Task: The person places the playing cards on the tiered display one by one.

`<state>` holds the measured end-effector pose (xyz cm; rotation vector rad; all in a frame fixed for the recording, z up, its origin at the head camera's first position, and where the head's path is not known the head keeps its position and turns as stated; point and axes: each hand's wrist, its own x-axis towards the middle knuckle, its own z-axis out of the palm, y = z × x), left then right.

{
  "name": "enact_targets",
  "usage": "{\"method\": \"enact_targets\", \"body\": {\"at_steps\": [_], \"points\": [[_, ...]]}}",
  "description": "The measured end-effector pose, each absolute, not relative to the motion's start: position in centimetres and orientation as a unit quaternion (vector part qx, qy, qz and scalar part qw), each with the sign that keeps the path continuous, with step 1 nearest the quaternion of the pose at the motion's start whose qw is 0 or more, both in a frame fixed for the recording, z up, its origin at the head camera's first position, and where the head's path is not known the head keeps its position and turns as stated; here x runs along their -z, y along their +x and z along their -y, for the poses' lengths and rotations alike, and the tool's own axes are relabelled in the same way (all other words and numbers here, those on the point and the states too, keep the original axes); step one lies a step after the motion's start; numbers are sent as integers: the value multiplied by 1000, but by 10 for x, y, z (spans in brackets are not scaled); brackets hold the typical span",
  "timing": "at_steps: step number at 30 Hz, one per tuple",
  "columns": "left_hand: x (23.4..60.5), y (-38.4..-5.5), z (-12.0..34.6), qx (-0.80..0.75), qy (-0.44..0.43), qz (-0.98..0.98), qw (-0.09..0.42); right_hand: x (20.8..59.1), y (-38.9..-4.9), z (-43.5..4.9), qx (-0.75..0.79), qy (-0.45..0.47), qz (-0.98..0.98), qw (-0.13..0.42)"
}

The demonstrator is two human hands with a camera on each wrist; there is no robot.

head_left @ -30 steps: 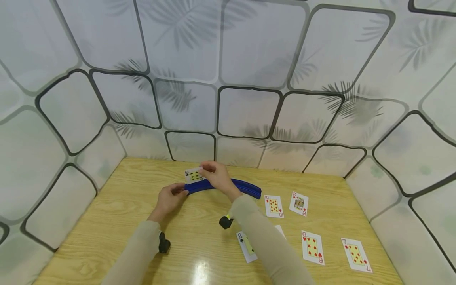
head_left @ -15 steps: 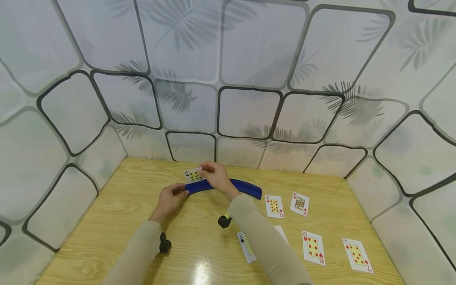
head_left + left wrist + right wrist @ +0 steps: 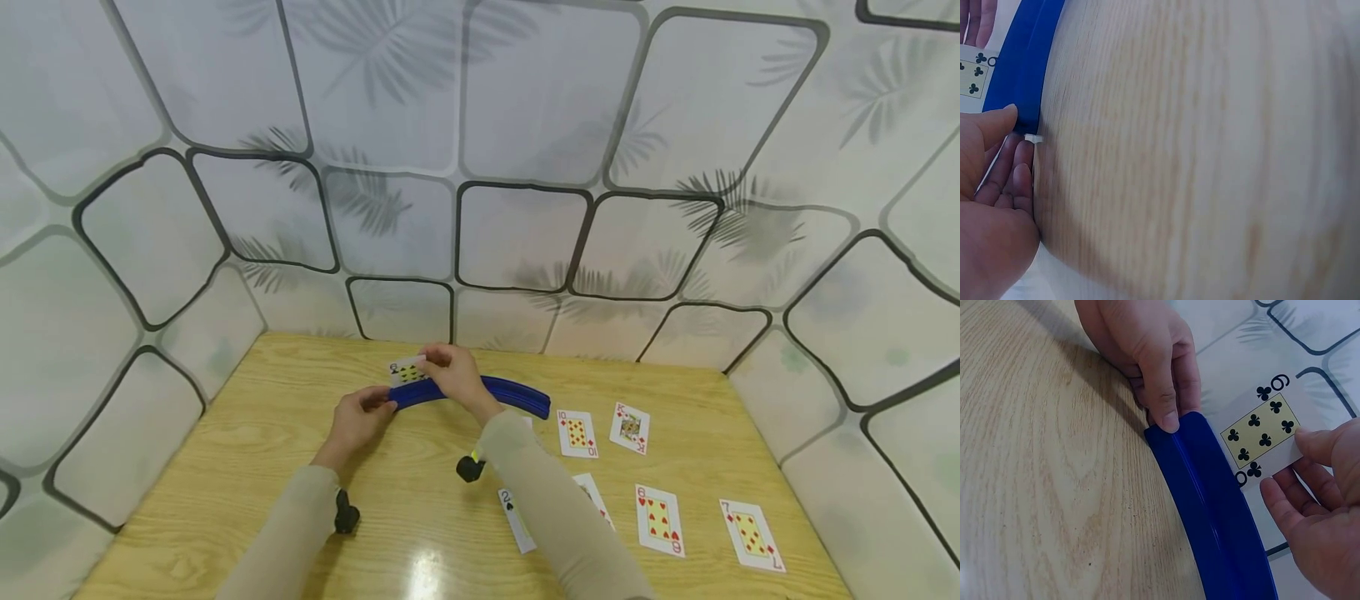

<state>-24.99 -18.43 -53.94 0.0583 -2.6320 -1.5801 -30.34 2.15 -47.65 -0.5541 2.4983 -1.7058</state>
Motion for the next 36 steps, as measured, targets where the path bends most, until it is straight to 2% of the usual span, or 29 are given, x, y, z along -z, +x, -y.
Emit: {"method": "enact_targets", "body": {"at_steps": [26,36], "points": [[539,-250,185,508,14,860,38,484,-306,-21,562,-165,-810,20],[541,-250,184,509,17,860,40,483,-305,-25,572,-149,-806,41]]}}
